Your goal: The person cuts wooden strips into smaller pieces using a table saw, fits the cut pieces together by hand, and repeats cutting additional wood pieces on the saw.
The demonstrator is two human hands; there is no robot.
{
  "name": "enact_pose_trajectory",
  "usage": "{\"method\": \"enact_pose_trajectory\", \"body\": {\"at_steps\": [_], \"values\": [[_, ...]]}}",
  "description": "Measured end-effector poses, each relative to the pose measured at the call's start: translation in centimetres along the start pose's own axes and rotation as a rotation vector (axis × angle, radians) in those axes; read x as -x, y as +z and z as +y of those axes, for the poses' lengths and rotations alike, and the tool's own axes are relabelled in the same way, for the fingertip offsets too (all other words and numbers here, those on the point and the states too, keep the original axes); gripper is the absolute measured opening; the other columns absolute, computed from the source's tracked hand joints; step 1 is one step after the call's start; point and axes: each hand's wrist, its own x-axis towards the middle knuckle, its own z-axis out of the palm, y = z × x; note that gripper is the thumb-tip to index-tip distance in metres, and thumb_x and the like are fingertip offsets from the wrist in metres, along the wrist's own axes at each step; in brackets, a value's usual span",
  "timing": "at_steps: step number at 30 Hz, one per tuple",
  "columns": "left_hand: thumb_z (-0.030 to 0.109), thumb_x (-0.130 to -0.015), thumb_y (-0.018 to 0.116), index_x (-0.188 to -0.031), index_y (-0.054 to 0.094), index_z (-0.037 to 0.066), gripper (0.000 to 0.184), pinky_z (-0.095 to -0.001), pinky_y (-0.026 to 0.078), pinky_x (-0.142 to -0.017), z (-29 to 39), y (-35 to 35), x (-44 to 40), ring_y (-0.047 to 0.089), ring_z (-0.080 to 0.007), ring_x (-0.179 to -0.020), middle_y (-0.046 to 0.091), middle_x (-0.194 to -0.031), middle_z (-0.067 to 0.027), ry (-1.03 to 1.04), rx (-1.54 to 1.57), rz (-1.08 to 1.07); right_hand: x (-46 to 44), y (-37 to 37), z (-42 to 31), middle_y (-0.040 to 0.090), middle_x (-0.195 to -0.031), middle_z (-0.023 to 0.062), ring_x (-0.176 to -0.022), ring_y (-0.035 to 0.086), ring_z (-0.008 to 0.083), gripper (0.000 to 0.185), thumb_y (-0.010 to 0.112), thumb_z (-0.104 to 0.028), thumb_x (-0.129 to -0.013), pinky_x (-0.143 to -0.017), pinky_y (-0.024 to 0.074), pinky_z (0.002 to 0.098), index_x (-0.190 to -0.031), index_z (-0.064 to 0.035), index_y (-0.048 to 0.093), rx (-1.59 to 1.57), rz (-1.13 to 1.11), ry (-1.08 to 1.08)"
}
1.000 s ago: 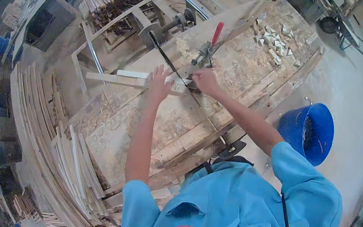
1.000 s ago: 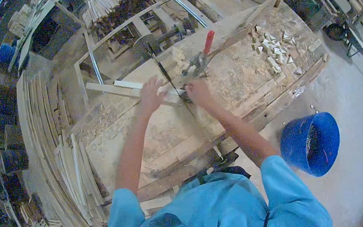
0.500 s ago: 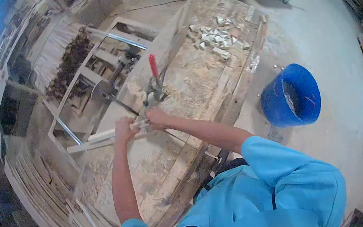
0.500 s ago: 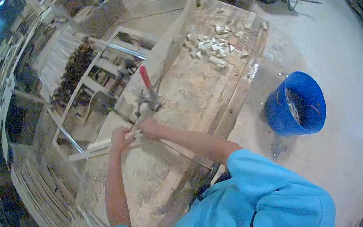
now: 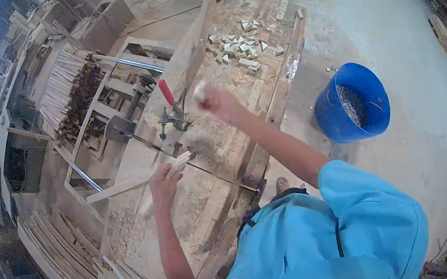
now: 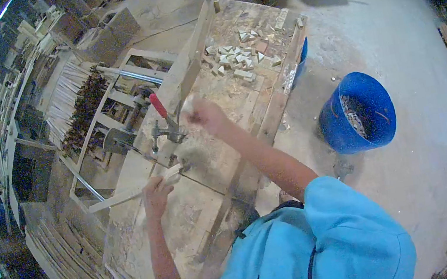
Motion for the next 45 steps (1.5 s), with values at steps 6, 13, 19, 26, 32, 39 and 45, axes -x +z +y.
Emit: {"method": "enact_pose_trajectory", "body": {"at_steps": [6,13,19,26,32,39,45], "values": [[0.013,-0.069,0.079,-0.095,0.065,0.000,0.032,-0.0338,0.049,-0.070,2.7,5.2,2.7,0.063,-0.0233,-0.075,0.066,-0.084,-0.0113,-0.105,0.161,0.102,4.1,-4.0,3.7,0.068,-0.084,0.0113,-0.068,0.066,0.0193,0.024,0.064,-0.023,-0.092,-0.062,0.0546,0.0320,-0.103,-0.0012,0.062,0.380,-0.085,0.184],[0.015,-0.069,0.078,-0.098,0.065,0.001,0.035,-0.0362,0.047,-0.067,2.8,10.5,4.2,0.060,-0.0297,-0.073,0.060,-0.083,-0.0150,-0.017,0.051,0.169,12.9,-1.2,7.8,0.065,-0.070,0.0107,-0.060,0.067,0.0183,0.021,0.072,-0.014,-0.086,-0.051,0.0555,0.0301,-0.090,0.0056,0.065,0.451,-0.036,0.367],[0.016,-0.081,0.072,-0.101,0.069,0.001,0.025,-0.0310,0.046,-0.065,2.0,10.2,6.3,0.056,-0.0133,-0.072,0.065,-0.083,-0.0040,-0.172,0.482,0.007,12.8,-3.8,9.2,0.068,-0.071,0.0133,-0.062,0.070,0.0207,0.012,0.069,-0.005,-0.082,-0.052,0.0563,0.0299,-0.086,0.0068,0.066,0.685,0.001,0.296],[0.014,-0.089,0.065,-0.101,0.072,-0.003,0.021,-0.0259,0.047,-0.066,-2.2,8.8,6.1,0.055,-0.0064,-0.072,0.066,-0.083,0.0011,-0.372,0.436,-0.220,12.4,-7.0,11.1,0.068,-0.074,0.0128,-0.063,0.069,0.0205,0.017,0.061,-0.006,-0.082,-0.057,0.0584,0.0317,-0.092,0.0067,0.067,0.865,-0.022,0.292],[0.008,-0.084,0.069,-0.103,0.072,-0.002,0.022,-0.0256,0.051,-0.070,-9.7,2.0,2.6,0.061,-0.0087,-0.077,0.069,-0.084,-0.0010,-0.217,0.451,0.026,14.6,-6.3,3.7,0.068,-0.094,0.0125,-0.076,0.066,0.0193,0.033,0.055,-0.006,-0.079,-0.067,0.0565,0.0311,-0.109,0.0031,0.066,0.621,-0.002,0.312],[0.006,-0.072,0.072,-0.089,0.074,0.002,0.018,-0.0286,0.050,-0.068,-18.0,-5.7,-5.9,0.060,-0.0101,-0.069,0.069,-0.072,-0.0032,-0.143,0.120,-0.093,17.5,-8.0,0.3,0.068,-0.099,0.0155,-0.080,0.067,0.0233,0.039,0.052,-0.003,-0.075,-0.066,0.0560,0.0334,-0.111,0.0058,0.062,0.363,-0.018,0.340],[0.006,-0.065,0.071,-0.080,0.074,0.003,0.015,-0.0314,0.050,-0.065,-20.4,-2.4,-10.2,0.063,-0.0133,-0.067,0.069,-0.071,-0.0051,-0.092,0.120,-0.238,18.5,-7.5,0.5,0.068,-0.098,0.0157,-0.076,0.067,0.0230,0.036,0.052,-0.003,-0.077,-0.064,0.0566,0.0321,-0.111,0.0042,0.063,0.353,0.036,0.364]]}}
